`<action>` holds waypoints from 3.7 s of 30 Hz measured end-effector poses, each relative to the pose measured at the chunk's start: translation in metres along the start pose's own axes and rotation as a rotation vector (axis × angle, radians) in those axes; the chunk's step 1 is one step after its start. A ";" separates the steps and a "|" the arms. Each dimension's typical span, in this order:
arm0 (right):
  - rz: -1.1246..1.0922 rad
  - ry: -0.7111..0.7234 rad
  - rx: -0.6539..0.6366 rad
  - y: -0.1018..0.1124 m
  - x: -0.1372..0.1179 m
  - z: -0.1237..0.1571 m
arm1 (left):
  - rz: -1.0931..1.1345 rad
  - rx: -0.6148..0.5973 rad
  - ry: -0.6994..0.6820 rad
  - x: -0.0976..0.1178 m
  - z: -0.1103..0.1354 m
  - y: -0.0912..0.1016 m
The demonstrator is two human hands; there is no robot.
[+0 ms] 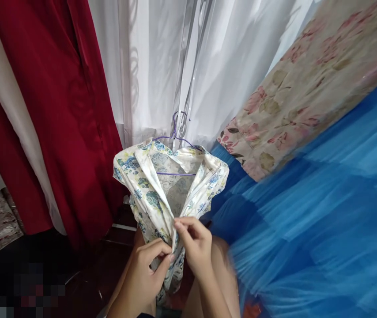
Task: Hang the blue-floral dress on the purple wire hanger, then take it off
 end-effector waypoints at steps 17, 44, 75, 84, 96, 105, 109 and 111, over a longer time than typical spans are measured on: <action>0.252 0.548 0.004 -0.020 -0.058 -0.176 | 0.152 0.107 0.125 -0.041 0.006 -0.029; 0.504 0.869 -0.228 -0.008 -0.014 -0.180 | -0.425 0.192 -0.515 0.033 -0.223 0.110; -0.047 0.166 -0.254 -0.034 -0.030 -0.176 | 0.018 0.360 -0.426 0.035 -0.212 0.090; 0.060 -0.071 -0.396 -0.030 0.010 -0.147 | -0.032 0.792 -0.221 -0.050 -0.258 0.189; 0.151 -0.306 -0.559 0.015 0.064 -0.098 | -0.019 0.241 0.055 -0.136 -0.175 0.098; -0.032 -0.234 -0.705 -0.002 0.007 -0.093 | -0.043 0.068 -0.199 0.015 -0.171 0.068; -0.258 -0.439 -0.656 -0.005 -0.018 -0.088 | 0.108 -0.226 -0.135 0.015 -0.150 0.050; -0.322 -0.499 -0.594 0.009 -0.029 -0.084 | 0.124 -0.370 -0.162 0.001 -0.134 0.045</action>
Point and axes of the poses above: each hand's wrist, its own z-axis away from the middle knuckle, its own y-axis out of the back of the hand, x = y × z, the point moved 2 cm from there along -z, towards the middle knuckle, and after that the axes turned 12 degrees about -z, right-handed, at the moved point
